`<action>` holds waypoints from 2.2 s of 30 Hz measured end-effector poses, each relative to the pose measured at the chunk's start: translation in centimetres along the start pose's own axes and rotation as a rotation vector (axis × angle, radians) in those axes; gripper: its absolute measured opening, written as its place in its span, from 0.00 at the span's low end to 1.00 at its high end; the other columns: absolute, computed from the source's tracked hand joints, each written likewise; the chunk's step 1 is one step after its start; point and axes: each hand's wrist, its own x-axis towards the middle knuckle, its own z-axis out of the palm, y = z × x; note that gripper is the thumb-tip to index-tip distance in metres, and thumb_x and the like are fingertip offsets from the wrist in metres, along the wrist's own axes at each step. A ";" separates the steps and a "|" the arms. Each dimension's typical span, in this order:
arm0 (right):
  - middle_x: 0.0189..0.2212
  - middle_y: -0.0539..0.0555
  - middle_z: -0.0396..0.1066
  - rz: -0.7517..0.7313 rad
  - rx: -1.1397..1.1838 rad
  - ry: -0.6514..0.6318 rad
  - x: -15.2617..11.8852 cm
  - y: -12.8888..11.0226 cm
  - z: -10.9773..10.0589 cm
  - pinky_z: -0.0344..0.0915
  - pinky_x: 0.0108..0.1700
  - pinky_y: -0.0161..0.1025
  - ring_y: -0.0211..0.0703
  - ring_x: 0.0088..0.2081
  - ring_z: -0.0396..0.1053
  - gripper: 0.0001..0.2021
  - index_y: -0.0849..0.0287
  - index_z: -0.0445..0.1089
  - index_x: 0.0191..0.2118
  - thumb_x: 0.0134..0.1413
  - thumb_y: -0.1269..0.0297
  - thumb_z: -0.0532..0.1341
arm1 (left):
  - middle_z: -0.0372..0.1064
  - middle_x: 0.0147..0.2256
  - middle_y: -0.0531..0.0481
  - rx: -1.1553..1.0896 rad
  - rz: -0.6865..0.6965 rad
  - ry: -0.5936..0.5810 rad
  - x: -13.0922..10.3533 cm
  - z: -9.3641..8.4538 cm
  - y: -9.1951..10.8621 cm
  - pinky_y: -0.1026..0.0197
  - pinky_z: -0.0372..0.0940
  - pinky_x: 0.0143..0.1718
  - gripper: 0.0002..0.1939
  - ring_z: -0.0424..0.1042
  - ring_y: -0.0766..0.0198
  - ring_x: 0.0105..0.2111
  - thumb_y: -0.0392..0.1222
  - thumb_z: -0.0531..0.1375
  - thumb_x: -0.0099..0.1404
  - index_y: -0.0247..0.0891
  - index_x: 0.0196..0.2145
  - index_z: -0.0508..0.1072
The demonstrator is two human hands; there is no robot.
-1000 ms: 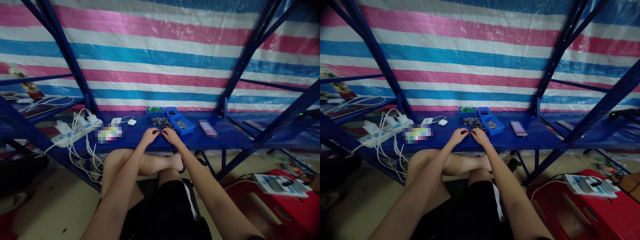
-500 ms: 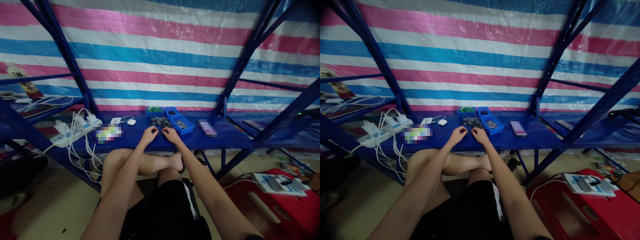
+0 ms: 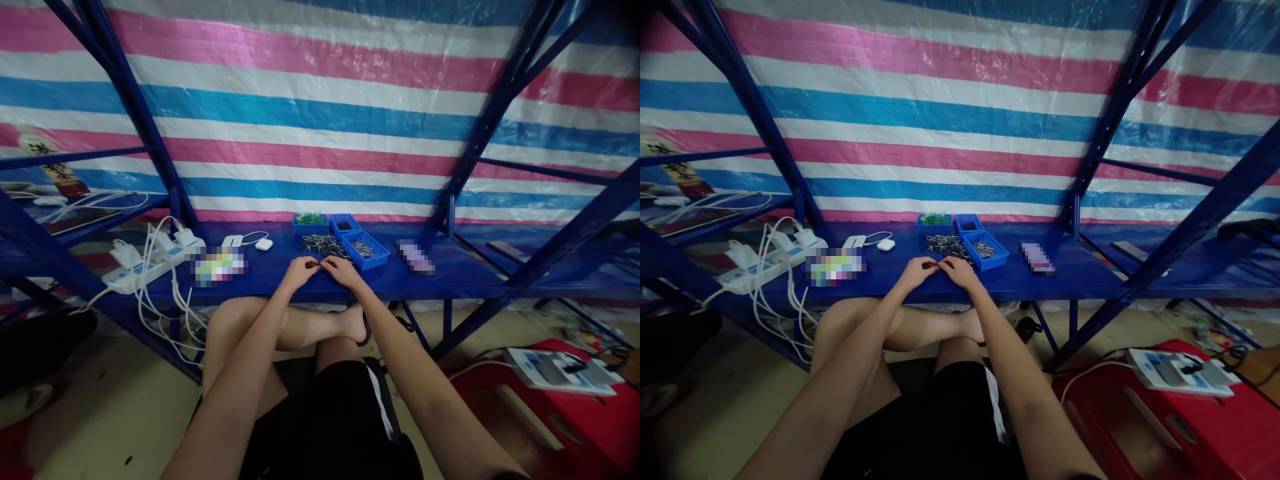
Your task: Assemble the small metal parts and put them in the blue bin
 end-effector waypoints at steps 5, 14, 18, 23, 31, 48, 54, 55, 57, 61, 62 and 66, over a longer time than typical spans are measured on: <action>0.34 0.52 0.71 -0.004 -0.025 -0.012 0.0 -0.1 0.0 0.59 0.37 0.33 0.38 0.34 0.66 0.13 0.57 0.71 0.37 0.56 0.56 0.53 | 0.74 0.35 0.48 0.021 -0.005 -0.030 0.0 -0.1 0.1 0.61 0.64 0.41 0.10 0.71 0.61 0.36 0.39 0.59 0.53 0.37 0.34 0.75; 0.34 0.51 0.71 0.005 -0.033 -0.013 -0.1 0.0 0.0 0.59 0.37 0.33 0.37 0.34 0.66 0.12 0.57 0.71 0.37 0.55 0.58 0.54 | 0.74 0.34 0.49 0.038 -0.014 -0.034 0.0 0.0 -0.1 0.61 0.64 0.41 0.10 0.71 0.61 0.35 0.40 0.59 0.52 0.37 0.33 0.76; 0.33 0.51 0.71 0.006 -0.028 -0.012 0.0 0.1 0.0 0.59 0.37 0.33 0.37 0.33 0.66 0.11 0.57 0.71 0.37 0.55 0.59 0.55 | 0.74 0.34 0.49 0.063 -0.029 -0.046 0.0 0.0 0.1 0.61 0.64 0.41 0.10 0.71 0.60 0.35 0.41 0.59 0.53 0.38 0.33 0.76; 0.33 0.51 0.71 0.013 -0.034 -0.009 0.0 0.2 0.1 0.59 0.36 0.33 0.37 0.32 0.66 0.10 0.57 0.72 0.37 0.53 0.61 0.56 | 0.74 0.35 0.48 0.082 -0.027 -0.051 -0.1 0.0 0.0 0.61 0.64 0.41 0.10 0.71 0.60 0.36 0.41 0.59 0.53 0.38 0.33 0.76; 0.32 0.51 0.71 0.024 -0.001 -0.007 0.1 0.3 0.2 0.60 0.36 0.34 0.38 0.32 0.66 0.09 0.57 0.71 0.36 0.52 0.62 0.56 | 0.74 0.34 0.48 0.115 0.013 -0.051 0.0 0.0 -0.1 0.61 0.63 0.40 0.11 0.71 0.60 0.35 0.42 0.59 0.54 0.39 0.34 0.77; 0.32 0.50 0.71 -0.008 0.200 0.088 0.0 0.6 -0.2 0.59 0.38 0.33 0.37 0.33 0.66 0.09 0.59 0.69 0.35 0.54 0.62 0.54 | 0.74 0.36 0.47 0.000 0.017 -0.017 0.0 0.0 -0.3 0.62 0.63 0.40 0.12 0.71 0.61 0.36 0.43 0.56 0.57 0.37 0.35 0.76; 0.31 0.50 0.71 -0.036 0.066 0.029 0.0 0.9 0.3 0.59 0.37 0.33 0.37 0.32 0.65 0.06 0.57 0.71 0.35 0.52 0.64 0.57 | 0.74 0.35 0.46 -0.106 0.018 0.042 0.2 -0.3 -0.1 0.60 0.64 0.41 0.13 0.71 0.61 0.36 0.43 0.57 0.57 0.35 0.36 0.75; 0.31 0.51 0.71 -0.043 0.034 0.022 0.0 0.9 0.3 0.58 0.37 0.34 0.37 0.32 0.65 0.06 0.57 0.71 0.35 0.52 0.65 0.58 | 0.74 0.36 0.46 -0.118 0.035 0.031 0.2 -0.4 -0.1 0.60 0.64 0.42 0.12 0.71 0.61 0.36 0.43 0.57 0.57 0.35 0.36 0.75; 0.31 0.51 0.70 -0.058 -0.016 0.008 0.0 0.9 0.3 0.58 0.38 0.34 0.38 0.32 0.65 0.06 0.57 0.71 0.35 0.52 0.65 0.58 | 0.74 0.36 0.46 -0.133 0.064 0.005 0.2 -0.4 -0.1 0.60 0.63 0.43 0.12 0.71 0.61 0.37 0.43 0.57 0.57 0.35 0.36 0.75; 0.31 0.51 0.70 -0.058 -0.018 0.019 -0.1 0.8 0.3 0.58 0.37 0.33 0.38 0.32 0.65 0.06 0.58 0.70 0.34 0.53 0.65 0.57 | 0.74 0.36 0.46 -0.108 0.066 0.017 0.2 -0.3 -0.1 0.60 0.63 0.43 0.13 0.71 0.61 0.37 0.44 0.56 0.58 0.35 0.36 0.75; 0.31 0.51 0.70 -0.047 -0.002 0.037 -0.1 0.7 0.2 0.58 0.37 0.33 0.37 0.32 0.65 0.06 0.58 0.69 0.34 0.54 0.65 0.56 | 0.74 0.36 0.46 -0.089 0.052 0.031 0.2 -0.2 -0.1 0.60 0.63 0.42 0.13 0.71 0.61 0.36 0.44 0.56 0.58 0.35 0.36 0.75; 0.31 0.50 0.70 -0.019 0.096 0.115 -0.2 0.5 0.0 0.58 0.37 0.33 0.37 0.32 0.66 0.07 0.58 0.67 0.35 0.55 0.65 0.53 | 0.74 0.35 0.47 0.021 0.035 -0.016 0.2 0.1 -0.2 0.61 0.63 0.41 0.11 0.70 0.61 0.36 0.43 0.55 0.58 0.37 0.35 0.75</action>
